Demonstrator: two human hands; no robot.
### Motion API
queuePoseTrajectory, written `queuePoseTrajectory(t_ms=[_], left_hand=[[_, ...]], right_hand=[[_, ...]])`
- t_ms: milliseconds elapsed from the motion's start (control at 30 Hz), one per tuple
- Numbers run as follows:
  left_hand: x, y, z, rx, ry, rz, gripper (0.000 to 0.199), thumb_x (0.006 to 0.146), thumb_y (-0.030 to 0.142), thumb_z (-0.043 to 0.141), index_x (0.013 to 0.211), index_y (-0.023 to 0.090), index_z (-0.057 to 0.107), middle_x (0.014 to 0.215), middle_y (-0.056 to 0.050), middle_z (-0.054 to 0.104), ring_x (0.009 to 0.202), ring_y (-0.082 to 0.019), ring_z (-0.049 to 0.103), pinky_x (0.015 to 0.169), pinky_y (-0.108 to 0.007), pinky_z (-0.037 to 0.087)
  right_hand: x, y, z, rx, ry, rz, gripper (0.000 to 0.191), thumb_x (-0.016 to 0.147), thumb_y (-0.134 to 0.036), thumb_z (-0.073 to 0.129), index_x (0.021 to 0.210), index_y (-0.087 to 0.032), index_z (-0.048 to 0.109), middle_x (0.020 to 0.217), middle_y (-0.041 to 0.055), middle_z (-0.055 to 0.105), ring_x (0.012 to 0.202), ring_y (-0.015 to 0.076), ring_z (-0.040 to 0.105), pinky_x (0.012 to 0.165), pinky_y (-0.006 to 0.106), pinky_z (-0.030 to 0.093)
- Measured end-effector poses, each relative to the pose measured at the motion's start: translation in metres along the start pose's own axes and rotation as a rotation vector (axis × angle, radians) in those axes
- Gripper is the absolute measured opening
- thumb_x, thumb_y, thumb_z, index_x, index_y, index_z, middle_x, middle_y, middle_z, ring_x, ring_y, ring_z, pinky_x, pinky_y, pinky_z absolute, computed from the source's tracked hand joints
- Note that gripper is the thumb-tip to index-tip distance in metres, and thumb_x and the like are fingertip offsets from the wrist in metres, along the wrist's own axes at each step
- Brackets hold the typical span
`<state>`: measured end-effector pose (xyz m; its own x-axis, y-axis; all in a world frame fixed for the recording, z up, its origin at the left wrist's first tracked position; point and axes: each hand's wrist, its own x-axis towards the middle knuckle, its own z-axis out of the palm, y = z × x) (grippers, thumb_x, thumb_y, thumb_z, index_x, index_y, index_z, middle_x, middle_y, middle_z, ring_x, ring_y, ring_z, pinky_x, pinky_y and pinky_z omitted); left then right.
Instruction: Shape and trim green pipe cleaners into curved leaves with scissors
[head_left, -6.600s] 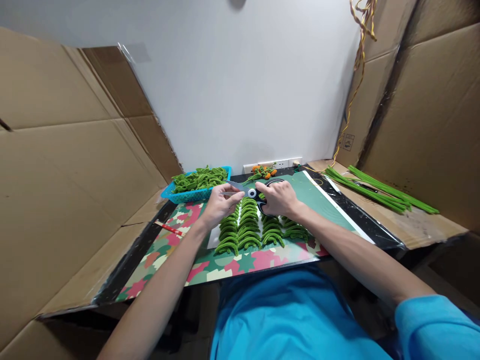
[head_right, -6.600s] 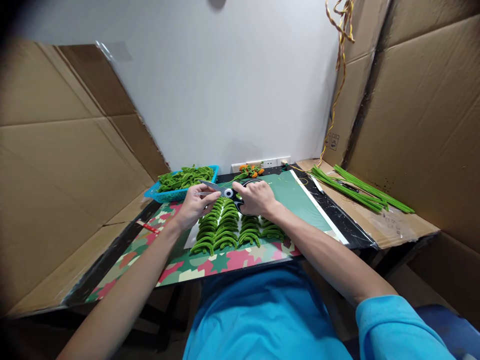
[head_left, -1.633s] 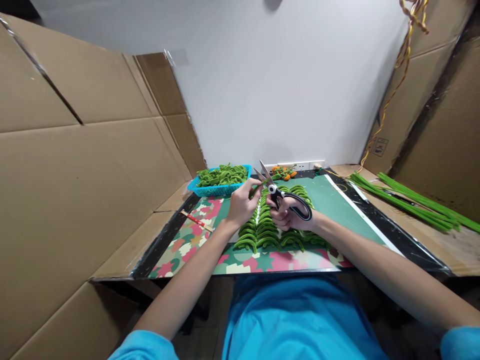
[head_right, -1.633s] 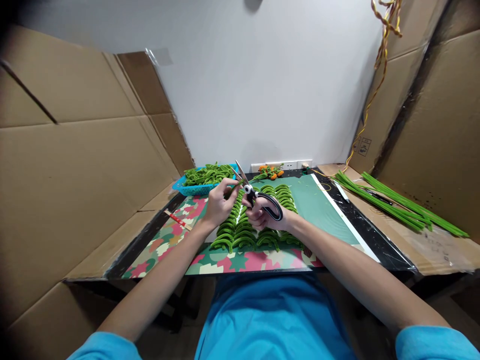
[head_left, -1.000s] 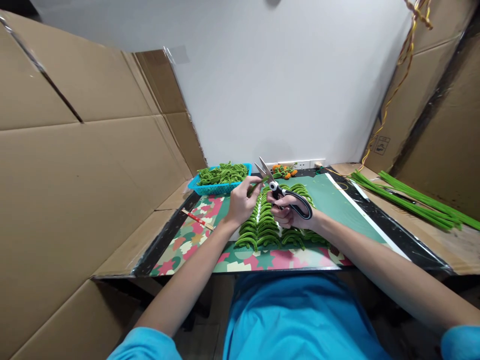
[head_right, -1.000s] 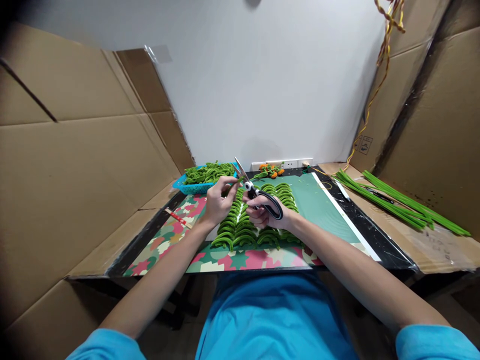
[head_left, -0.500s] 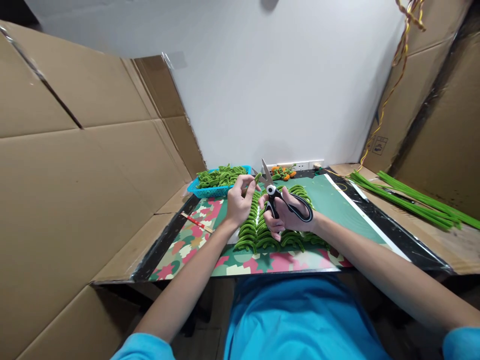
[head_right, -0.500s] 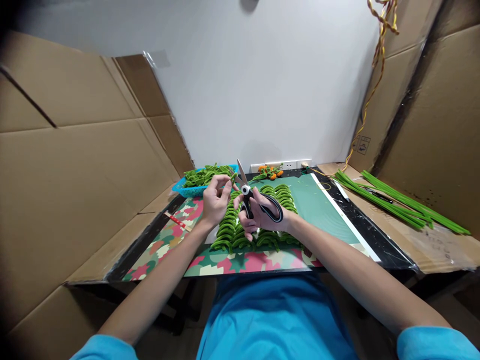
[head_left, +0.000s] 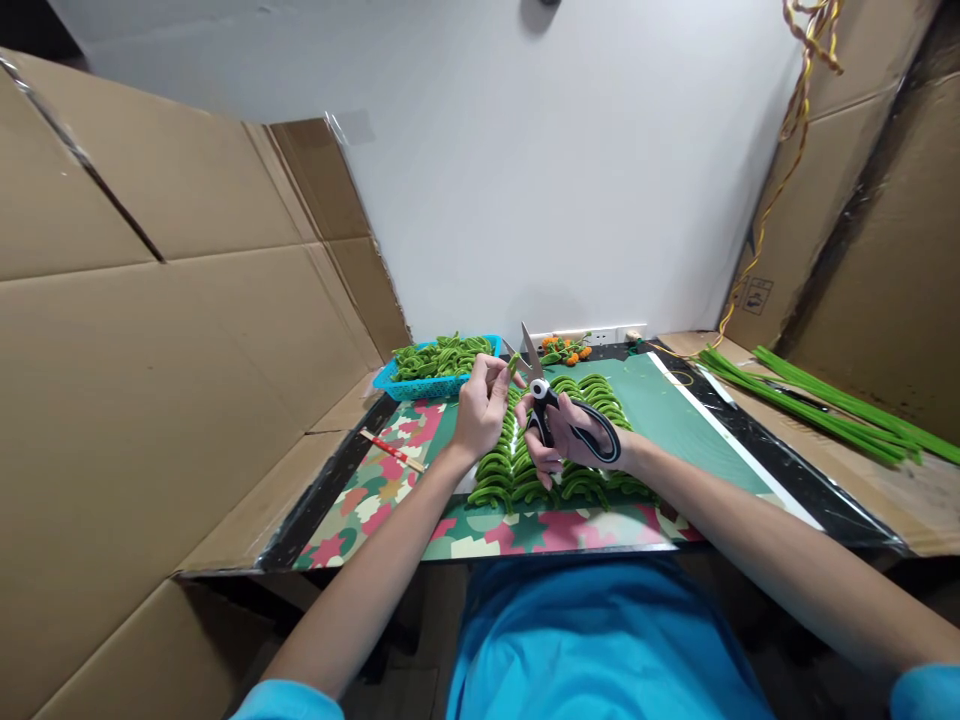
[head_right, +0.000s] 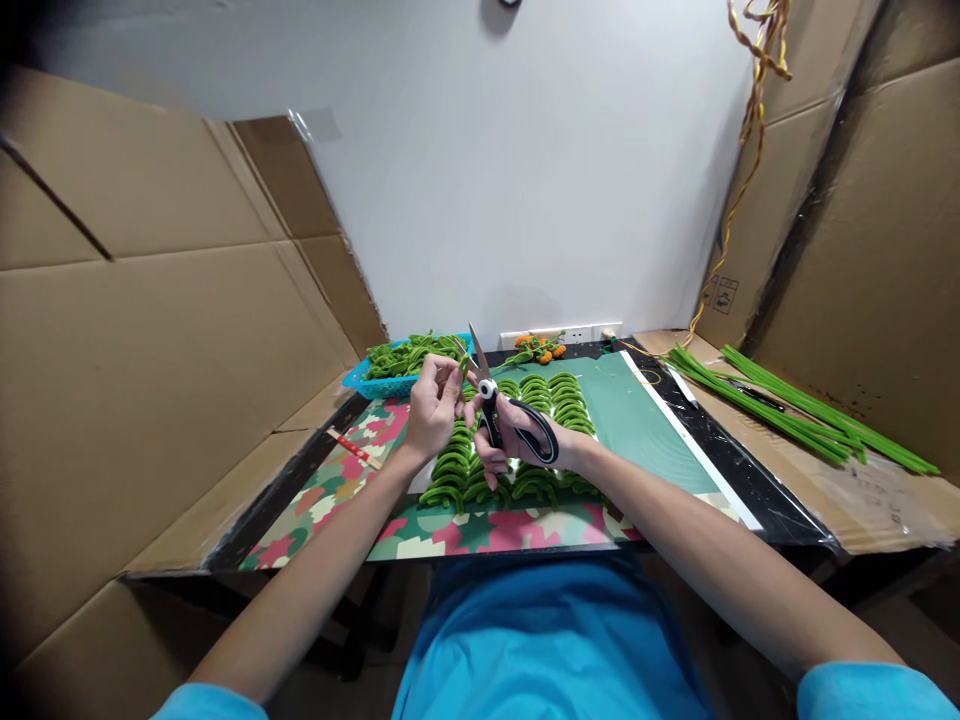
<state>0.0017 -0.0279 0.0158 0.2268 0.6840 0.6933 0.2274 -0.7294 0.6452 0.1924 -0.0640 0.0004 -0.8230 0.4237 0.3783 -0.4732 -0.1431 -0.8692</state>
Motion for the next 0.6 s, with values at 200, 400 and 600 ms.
queuePoseTrajectory(t_ms=[200,400,600], left_hand=[[-0.001,-0.002,-0.004,0.072,-0.022,0.052,0.023,0.109,0.046,0.050,0.102,0.024,0.051,0.082,0.001,0.067,0.047,-0.009,0.051,0.046,-0.023,0.038],[-0.003,-0.003,-0.006,0.172,0.011,0.132,0.015,0.109,0.037,0.049,0.104,0.024,0.052,0.079,0.002,0.065,0.050,-0.010,0.048,0.051,-0.025,0.037],[-0.007,0.002,-0.003,0.263,-0.026,0.227,0.008,0.107,0.029,0.054,0.101,0.024,0.054,0.071,0.005,0.064,0.060,-0.012,0.062,0.061,-0.024,0.045]], right_hand=[[0.000,0.009,-0.003,-0.024,0.071,-0.046,0.054,0.091,-0.071,0.069,0.117,-0.028,0.050,0.067,-0.0078,0.050,0.055,0.0130,0.044,0.061,0.033,0.053],[0.001,0.012,-0.002,-0.055,0.156,-0.074,0.057,0.083,-0.071,0.077,0.108,-0.025,0.055,0.065,-0.0077,0.049,0.055,0.0123,0.042,0.065,0.034,0.053],[0.006,0.012,-0.002,-0.046,0.143,-0.064,0.059,0.085,-0.078,0.070,0.106,-0.024,0.055,0.064,-0.0080,0.050,0.055,0.0119,0.043,0.065,0.034,0.053]])
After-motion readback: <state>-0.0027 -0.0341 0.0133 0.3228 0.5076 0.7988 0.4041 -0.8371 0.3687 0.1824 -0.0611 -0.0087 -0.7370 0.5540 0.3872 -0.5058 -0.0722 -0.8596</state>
